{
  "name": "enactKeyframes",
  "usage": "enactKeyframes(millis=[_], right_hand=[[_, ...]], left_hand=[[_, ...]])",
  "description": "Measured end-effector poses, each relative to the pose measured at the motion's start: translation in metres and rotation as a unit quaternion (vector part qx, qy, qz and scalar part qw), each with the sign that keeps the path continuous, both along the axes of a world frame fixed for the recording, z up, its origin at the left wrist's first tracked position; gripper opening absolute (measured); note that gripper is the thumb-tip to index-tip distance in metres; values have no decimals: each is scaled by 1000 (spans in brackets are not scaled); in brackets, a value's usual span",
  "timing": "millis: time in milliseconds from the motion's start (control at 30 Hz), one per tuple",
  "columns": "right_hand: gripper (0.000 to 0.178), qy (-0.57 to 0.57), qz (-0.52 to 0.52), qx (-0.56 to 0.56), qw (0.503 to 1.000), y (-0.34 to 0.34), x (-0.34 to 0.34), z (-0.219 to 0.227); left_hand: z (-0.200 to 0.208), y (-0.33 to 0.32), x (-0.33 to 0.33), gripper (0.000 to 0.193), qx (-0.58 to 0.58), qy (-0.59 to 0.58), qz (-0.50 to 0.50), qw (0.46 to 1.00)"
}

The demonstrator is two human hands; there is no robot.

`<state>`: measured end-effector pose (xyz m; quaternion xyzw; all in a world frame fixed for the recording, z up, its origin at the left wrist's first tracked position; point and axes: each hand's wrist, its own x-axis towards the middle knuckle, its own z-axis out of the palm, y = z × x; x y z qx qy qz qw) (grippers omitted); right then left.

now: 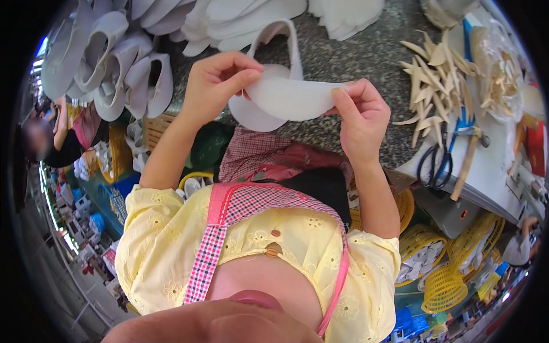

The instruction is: Assembling and finishing white shoe uppers by inserting liners and attaching decorative bows.

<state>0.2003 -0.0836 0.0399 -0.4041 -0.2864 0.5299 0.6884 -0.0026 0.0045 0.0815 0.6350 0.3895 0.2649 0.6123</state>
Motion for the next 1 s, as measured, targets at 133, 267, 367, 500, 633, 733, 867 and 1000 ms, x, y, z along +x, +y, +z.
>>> enactKeyframes(millis=[133, 267, 367, 500, 633, 733, 867, 1000], right_hand=[[8, -83, 26, -16, 996, 2, -24, -6], [8, -374, 49, 24, 926, -9, -37, -20], [9, -414, 73, -8, 907, -16, -48, -18], [10, -441, 74, -24, 894, -16, -50, -19], [11, -444, 79, -43, 891, -15, -47, -22], [11, -436, 83, -50, 895, -14, -46, -22], [12, -435, 79, -56, 895, -13, -47, -22], [12, -448, 69, -62, 889, -12, -49, -23]], left_hand=[[-12, -25, -38, 30, -54, 12, 36, 998], [-29, -27, -57, 35, 3, 49, 64, 997], [-44, -23, -67, 37, 40, 83, 50, 994], [-53, -20, -69, 38, 26, 51, 32, 998], [-61, -18, -69, 39, 24, 39, 24, 999], [-62, -19, -69, 39, 22, 41, 17, 999], [-64, -18, -69, 39, 38, 53, 14, 998], [-60, -15, -68, 39, 38, 71, 16, 997]])
